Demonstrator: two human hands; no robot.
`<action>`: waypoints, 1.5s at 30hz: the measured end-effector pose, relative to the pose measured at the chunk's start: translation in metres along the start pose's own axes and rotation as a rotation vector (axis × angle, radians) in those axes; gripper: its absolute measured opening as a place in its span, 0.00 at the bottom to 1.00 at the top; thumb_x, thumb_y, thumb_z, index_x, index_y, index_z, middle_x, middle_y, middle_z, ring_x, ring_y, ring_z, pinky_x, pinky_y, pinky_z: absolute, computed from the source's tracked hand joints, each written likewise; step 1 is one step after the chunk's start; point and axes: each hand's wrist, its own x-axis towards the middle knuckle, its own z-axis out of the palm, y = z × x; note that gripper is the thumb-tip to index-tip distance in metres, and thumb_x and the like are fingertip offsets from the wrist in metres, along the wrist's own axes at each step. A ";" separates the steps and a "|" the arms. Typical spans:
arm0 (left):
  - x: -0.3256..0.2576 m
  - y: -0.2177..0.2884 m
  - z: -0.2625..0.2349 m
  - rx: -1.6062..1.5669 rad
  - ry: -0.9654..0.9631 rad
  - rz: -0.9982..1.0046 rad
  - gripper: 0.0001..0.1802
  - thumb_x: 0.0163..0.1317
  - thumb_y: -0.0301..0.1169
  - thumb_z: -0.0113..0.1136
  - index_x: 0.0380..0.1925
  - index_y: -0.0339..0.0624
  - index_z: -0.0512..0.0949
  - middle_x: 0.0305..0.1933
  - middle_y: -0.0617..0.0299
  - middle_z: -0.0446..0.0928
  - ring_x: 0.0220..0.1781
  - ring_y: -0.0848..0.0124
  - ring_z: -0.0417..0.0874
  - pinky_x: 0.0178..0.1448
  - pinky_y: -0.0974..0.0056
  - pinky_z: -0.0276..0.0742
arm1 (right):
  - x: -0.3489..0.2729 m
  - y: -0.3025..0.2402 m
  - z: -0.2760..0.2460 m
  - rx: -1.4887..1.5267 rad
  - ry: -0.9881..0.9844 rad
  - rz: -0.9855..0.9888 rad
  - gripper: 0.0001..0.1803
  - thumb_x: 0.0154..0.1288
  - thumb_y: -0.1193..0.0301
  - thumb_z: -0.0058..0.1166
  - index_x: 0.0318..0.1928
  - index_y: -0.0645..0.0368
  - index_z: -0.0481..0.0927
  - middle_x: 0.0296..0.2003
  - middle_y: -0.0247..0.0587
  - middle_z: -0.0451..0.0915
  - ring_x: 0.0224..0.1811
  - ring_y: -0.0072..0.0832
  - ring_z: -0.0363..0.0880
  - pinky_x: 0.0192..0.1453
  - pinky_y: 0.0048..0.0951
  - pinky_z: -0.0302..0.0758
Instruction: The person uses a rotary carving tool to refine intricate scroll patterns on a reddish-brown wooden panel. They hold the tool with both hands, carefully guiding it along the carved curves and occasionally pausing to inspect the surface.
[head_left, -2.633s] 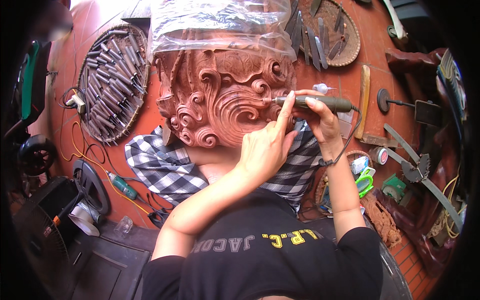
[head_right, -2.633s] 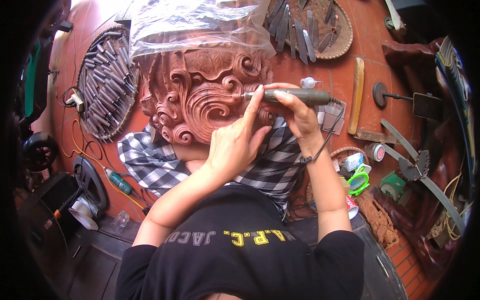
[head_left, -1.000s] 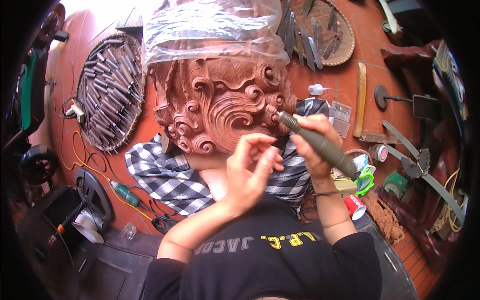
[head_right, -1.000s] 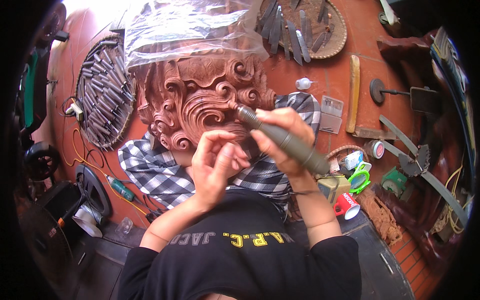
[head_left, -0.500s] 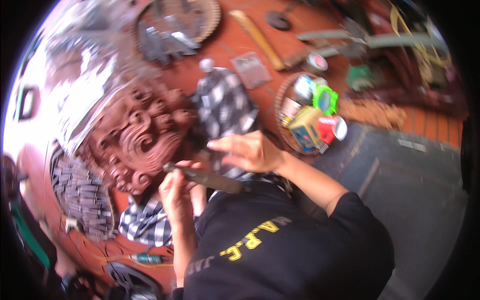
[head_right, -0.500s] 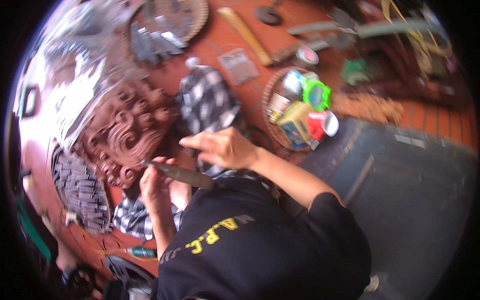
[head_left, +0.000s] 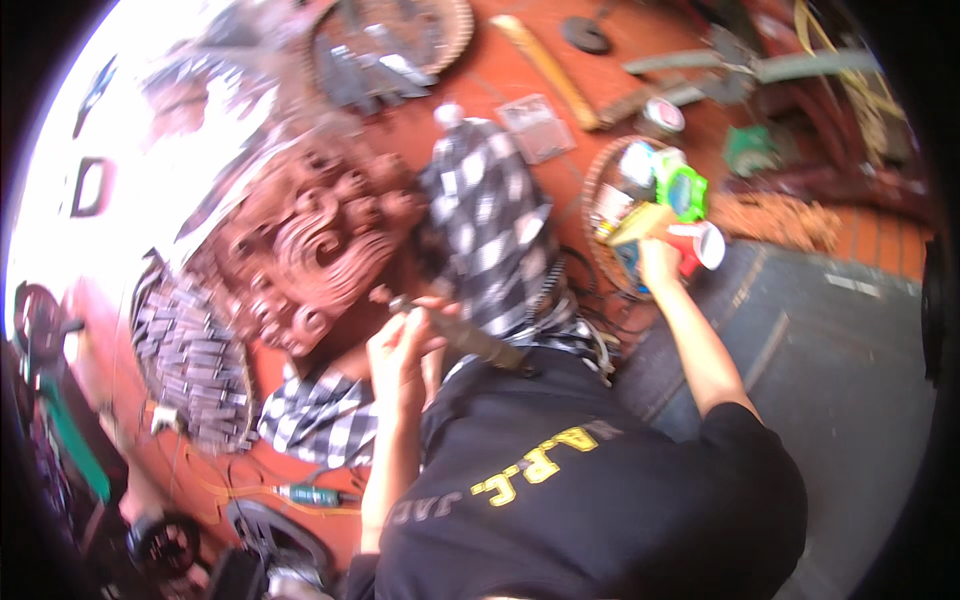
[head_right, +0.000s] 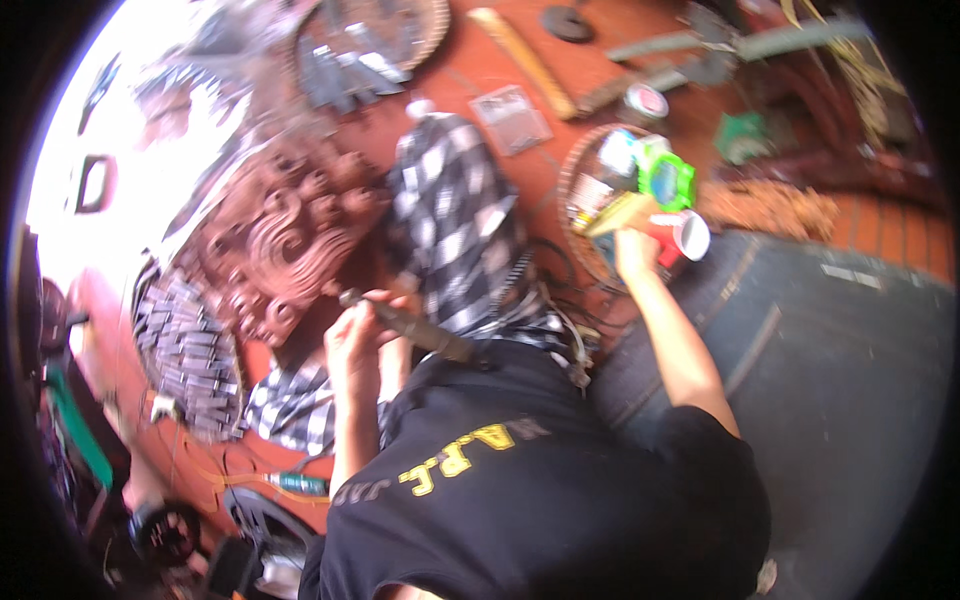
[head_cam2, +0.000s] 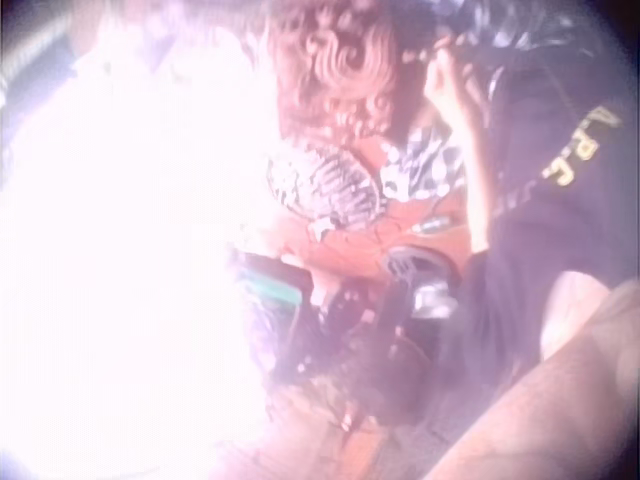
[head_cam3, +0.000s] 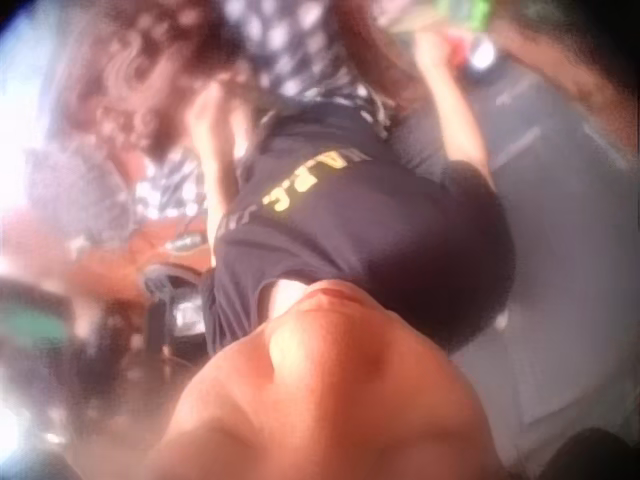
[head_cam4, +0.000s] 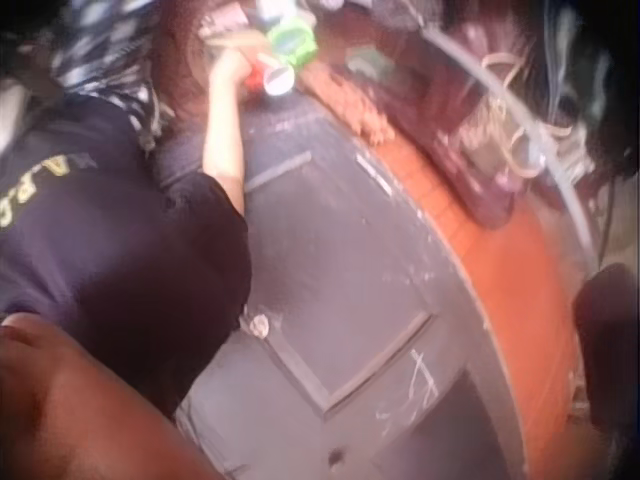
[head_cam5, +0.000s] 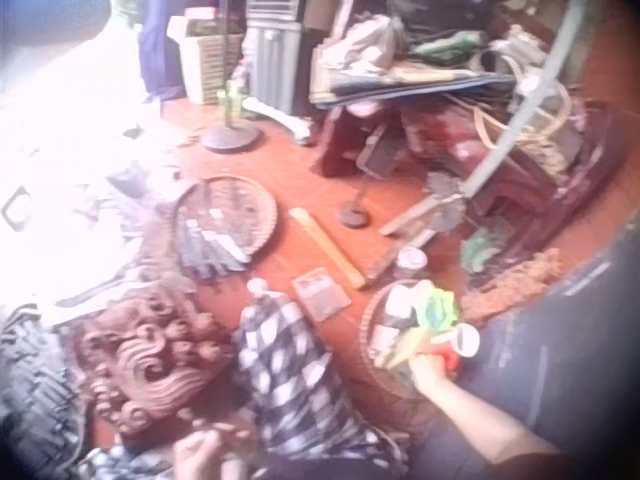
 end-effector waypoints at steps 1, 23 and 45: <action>-0.002 0.000 0.003 -0.034 0.012 0.012 0.19 0.75 0.39 0.57 0.53 0.33 0.80 0.48 0.48 0.86 0.50 0.65 0.88 0.52 0.66 0.85 | -0.001 -0.008 -0.011 -0.009 -0.006 0.012 0.04 0.56 0.74 0.63 0.33 0.57 0.87 0.29 0.49 0.88 0.33 0.44 0.90 0.35 0.47 0.86; -0.064 -0.013 -0.013 -0.074 0.413 0.152 0.16 0.76 0.36 0.58 0.52 0.33 0.82 0.49 0.56 0.85 0.48 0.72 0.86 0.53 0.66 0.81 | -0.119 -0.249 -0.223 1.200 -0.810 -0.967 0.34 0.67 0.45 0.63 0.60 0.59 0.81 0.36 0.50 0.88 0.38 0.37 0.89 0.48 0.37 0.81; -0.039 -0.015 0.000 0.443 0.414 0.270 0.13 0.70 0.30 0.66 0.50 0.35 0.80 0.38 0.61 0.83 0.38 0.77 0.82 0.43 0.70 0.78 | -0.099 -0.247 -0.191 1.317 -0.466 -1.077 0.23 0.63 0.56 0.71 0.36 0.65 0.77 0.26 0.53 0.82 0.28 0.42 0.87 0.33 0.38 0.77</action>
